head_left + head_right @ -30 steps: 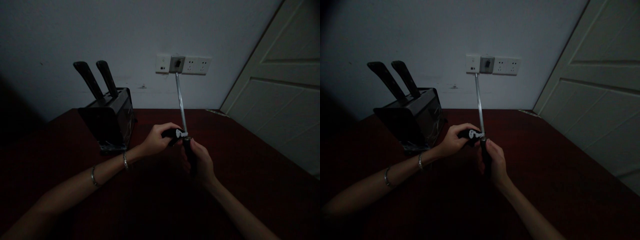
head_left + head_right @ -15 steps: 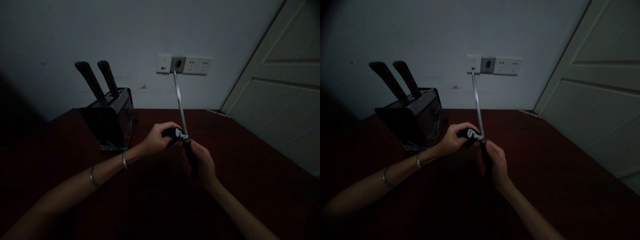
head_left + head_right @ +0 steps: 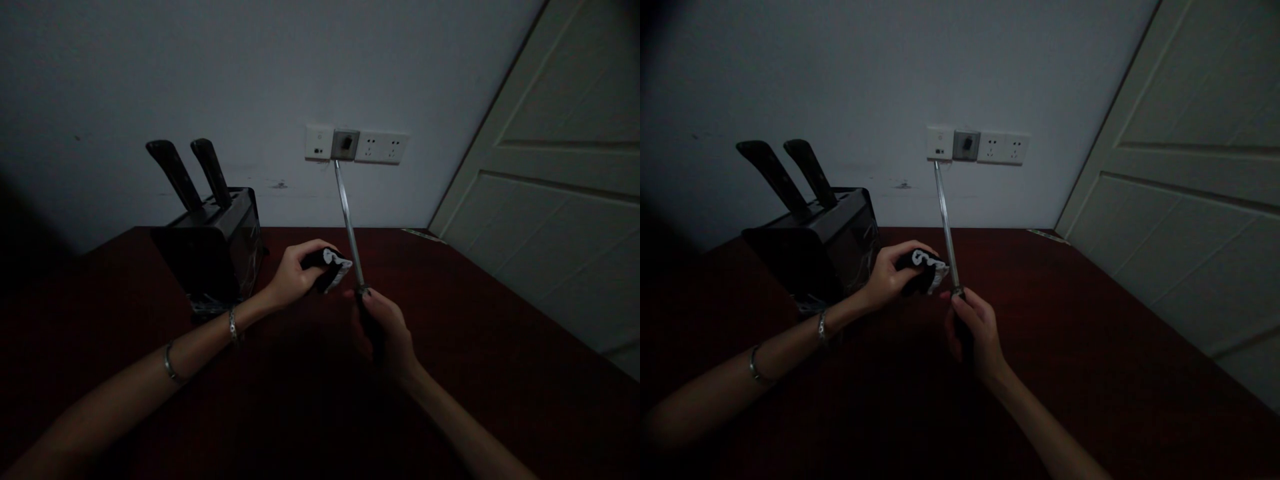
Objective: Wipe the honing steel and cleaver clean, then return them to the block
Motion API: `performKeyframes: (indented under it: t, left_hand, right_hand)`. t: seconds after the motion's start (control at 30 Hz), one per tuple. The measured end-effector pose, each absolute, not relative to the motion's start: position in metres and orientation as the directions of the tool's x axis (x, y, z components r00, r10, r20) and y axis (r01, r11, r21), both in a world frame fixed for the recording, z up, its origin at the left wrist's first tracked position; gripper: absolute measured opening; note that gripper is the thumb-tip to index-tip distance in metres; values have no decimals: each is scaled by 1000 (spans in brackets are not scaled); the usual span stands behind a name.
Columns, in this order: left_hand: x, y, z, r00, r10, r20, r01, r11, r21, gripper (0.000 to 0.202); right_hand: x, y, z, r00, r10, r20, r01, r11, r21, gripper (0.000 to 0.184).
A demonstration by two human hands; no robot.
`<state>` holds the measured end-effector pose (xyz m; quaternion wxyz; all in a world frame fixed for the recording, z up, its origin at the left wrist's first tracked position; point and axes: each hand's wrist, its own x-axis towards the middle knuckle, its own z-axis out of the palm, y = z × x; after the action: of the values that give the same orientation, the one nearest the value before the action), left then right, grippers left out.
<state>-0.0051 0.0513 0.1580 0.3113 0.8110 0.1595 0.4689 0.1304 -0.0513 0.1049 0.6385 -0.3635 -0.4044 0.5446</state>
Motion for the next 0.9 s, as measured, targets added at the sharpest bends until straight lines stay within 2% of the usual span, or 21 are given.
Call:
performKeyframes:
  t: [0.13, 0.23, 0.53, 0.67, 0.8, 0.9]
  left_hand:
    - [-6, 52, 155, 461, 522, 718, 4, -810, 587, 16]
    - [-5, 49, 153, 466, 481, 743, 17, -844, 536, 19]
    - [-1, 44, 150, 547, 328, 770, -5, -919, 394, 28]
    - [0, 43, 147, 631, 211, 746, -58, -947, 316, 28]
    - [0, 42, 146, 695, 166, 700, -79, -950, 304, 34]
    - [-1, 43, 146, 704, 173, 689, -73, -947, 313, 38]
  right_hand:
    - [130, -48, 103, 116, 989, 90, -362, 126, -924, 24]
    - [130, -46, 103, 142, 987, 72, -367, 120, -922, 27]
    - [126, -41, 95, 116, 989, 90, -420, 131, -898, 27]
    - [126, -38, 92, 191, 974, 118, -391, 186, -901, 26]
    - [129, -39, 94, 243, 961, 131, -309, 204, -929, 25]
    - [130, -41, 96, 219, 970, 106, -335, 177, -925, 24]
